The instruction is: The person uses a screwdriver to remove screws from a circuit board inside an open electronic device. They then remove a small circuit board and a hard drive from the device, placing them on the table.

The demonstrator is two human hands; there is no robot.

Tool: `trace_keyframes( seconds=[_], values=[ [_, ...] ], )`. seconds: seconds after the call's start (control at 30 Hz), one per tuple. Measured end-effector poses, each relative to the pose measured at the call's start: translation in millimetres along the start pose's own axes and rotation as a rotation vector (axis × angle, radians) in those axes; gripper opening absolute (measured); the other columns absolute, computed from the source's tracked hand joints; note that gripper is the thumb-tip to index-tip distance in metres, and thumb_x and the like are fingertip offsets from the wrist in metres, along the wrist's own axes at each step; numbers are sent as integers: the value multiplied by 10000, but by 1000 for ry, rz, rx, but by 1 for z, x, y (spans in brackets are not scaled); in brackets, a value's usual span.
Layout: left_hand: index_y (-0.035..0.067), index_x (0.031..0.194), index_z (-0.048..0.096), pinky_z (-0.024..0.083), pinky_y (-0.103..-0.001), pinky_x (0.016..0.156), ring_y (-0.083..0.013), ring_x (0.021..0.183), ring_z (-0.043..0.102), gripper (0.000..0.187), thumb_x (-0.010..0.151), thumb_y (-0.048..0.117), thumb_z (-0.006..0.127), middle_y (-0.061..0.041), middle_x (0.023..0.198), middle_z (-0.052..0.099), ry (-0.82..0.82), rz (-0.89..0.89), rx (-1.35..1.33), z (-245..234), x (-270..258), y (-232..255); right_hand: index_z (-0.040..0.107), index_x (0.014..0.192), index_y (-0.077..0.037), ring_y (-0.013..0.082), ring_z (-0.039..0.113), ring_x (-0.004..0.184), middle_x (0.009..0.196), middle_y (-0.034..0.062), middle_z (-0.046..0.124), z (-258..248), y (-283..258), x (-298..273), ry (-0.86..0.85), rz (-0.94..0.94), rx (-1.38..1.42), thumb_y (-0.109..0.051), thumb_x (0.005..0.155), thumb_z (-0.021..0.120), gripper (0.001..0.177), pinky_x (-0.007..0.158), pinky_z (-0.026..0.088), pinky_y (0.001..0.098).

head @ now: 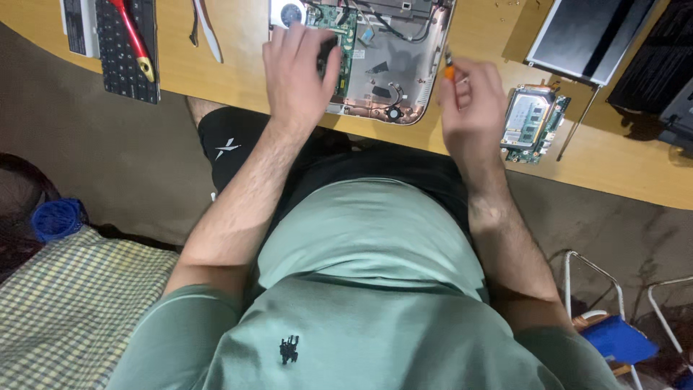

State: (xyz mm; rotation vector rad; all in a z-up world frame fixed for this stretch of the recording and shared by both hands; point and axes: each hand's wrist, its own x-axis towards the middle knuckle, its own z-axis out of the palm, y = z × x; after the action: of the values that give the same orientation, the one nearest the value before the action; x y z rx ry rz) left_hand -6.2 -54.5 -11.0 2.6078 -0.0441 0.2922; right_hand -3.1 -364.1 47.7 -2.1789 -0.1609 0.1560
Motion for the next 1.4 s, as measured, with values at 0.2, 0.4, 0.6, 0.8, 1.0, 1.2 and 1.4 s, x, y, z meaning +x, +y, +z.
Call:
trace_keyframes(
  seconds=[0.2, 0.4, 0.6, 0.8, 1.0, 1.2, 1.4],
  values=[
    [144, 1237, 895, 507, -509, 900, -299, 1134, 601, 285, 1176, 420, 864, -60, 1200, 734, -63, -61, 226, 22, 37, 0, 741, 1467, 135, 255, 756, 1015, 1290, 240, 776, 12, -5, 25, -37, -11, 26, 51, 1201, 784, 283, 812, 696, 320],
    [179, 1109, 870, 478, -465, 870, -268, 1077, 601, 110, 1113, 284, 904, -1, 1093, 735, -82, -119, 35, 21, 40, -4, 678, 1421, 218, 336, 843, 862, 1150, 300, 798, 15, -3, 35, -97, -163, 148, 174, 1217, 708, 210, 691, 667, 389],
    [159, 1056, 817, 464, -475, 849, -268, 1096, 606, 36, 1074, 178, 841, -5, 1063, 713, -62, -81, 27, 16, 43, -10, 686, 1433, 171, 308, 839, 875, 995, 211, 808, 24, 4, 45, -163, -46, 163, -10, 1226, 691, 276, 768, 644, 403],
    [143, 1107, 837, 458, -476, 797, -287, 1106, 640, 252, 1120, 349, 982, -41, 1196, 749, 36, 38, 79, 13, 49, -7, 691, 1504, 122, 280, 812, 1082, 1269, 232, 841, 39, -15, 44, -295, 108, 32, -101, 1186, 758, 394, 913, 697, 372],
    [145, 1067, 833, 454, -471, 823, -282, 1040, 633, 181, 1074, 247, 981, -17, 1112, 737, 89, 145, 129, 17, 56, -6, 716, 1488, 25, 207, 740, 1089, 1207, 132, 758, 53, -21, 40, -356, 150, 170, -70, 1206, 736, 298, 1012, 669, 355],
    [118, 982, 696, 475, -456, 826, -297, 936, 613, 161, 1005, 136, 854, -60, 1003, 672, 159, 173, 46, 10, 63, 2, 600, 1399, 29, 264, 804, 1146, 1234, 165, 805, 53, -32, 46, -353, 112, 153, -63, 1194, 711, 250, 1052, 649, 392],
    [138, 1086, 833, 464, -452, 931, -240, 1064, 647, 140, 1145, 263, 811, -44, 1066, 849, 21, 179, 39, -10, 32, -27, 810, 1395, -21, 232, 882, 977, 1151, 142, 897, 58, -32, 63, -328, 105, -42, -239, 1190, 837, 300, 792, 715, 348]
  ],
)
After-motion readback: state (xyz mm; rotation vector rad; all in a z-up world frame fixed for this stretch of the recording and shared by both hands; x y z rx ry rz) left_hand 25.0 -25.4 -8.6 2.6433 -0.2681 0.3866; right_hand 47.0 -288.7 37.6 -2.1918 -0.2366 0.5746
